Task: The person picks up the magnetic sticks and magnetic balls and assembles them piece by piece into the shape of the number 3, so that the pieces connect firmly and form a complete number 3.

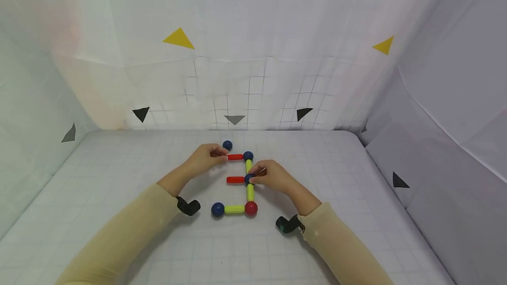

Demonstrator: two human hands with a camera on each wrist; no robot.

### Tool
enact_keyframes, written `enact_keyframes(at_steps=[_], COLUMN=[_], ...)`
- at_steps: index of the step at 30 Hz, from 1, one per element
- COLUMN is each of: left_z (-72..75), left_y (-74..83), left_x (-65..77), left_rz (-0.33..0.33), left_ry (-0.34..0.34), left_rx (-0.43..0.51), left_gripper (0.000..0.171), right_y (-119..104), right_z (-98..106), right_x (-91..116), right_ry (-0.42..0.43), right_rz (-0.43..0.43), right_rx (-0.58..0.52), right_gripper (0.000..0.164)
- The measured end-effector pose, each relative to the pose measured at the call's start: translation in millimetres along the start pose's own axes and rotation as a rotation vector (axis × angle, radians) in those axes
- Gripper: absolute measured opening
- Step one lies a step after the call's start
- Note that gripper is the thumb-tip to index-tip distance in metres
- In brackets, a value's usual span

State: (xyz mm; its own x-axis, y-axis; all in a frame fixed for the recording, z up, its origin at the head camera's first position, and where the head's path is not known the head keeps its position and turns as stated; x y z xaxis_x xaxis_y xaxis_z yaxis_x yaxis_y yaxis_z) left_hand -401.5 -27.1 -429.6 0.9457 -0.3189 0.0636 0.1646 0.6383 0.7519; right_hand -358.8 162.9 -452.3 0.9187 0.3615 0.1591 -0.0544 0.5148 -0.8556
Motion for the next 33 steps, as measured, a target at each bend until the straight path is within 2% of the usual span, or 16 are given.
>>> enact_keyframes(at_steps=[6,15,23,33], left_z=[12.0,10.5,0.3,-6.0], left_y=[-3.4,-21.0,-28.1,-31.8], left_x=[-13.3,-28.6,-42.8,-50.7], left_rz=[0.032,0.153,0.157,0.186], left_ry=[0.125,0.208,0.203,0.213], left_rx=[0.057,0.113,0.043,0.059], left_gripper=[0.030,0.038,0.049,0.041], right_y=[-1,-1,0,-1], right_z=[1,1,1,0], right_x=[1,1,0,1], right_ry=[0.002,0.003,0.007,0.006], right_rz=[0.002,-0.002,-0.008,-0.010], right_rx=[0.012,0.012,0.010,0.010], right_gripper=[0.019,0.018,0.019,0.019])
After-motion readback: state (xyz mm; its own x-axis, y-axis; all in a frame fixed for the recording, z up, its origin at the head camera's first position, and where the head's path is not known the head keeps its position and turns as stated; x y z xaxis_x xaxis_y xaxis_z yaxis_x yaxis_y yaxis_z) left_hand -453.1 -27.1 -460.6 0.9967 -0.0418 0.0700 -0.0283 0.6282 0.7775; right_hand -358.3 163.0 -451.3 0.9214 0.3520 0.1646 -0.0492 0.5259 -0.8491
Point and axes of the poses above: each hand's wrist, its own x-axis away from the middle knuckle, its own z-axis out of the back of the hand, y = z × x, the point moved 10 cm from there along -x, towards the middle knuckle, and after that the axes turned 7 degrees about -x, right-handed, at the moved point
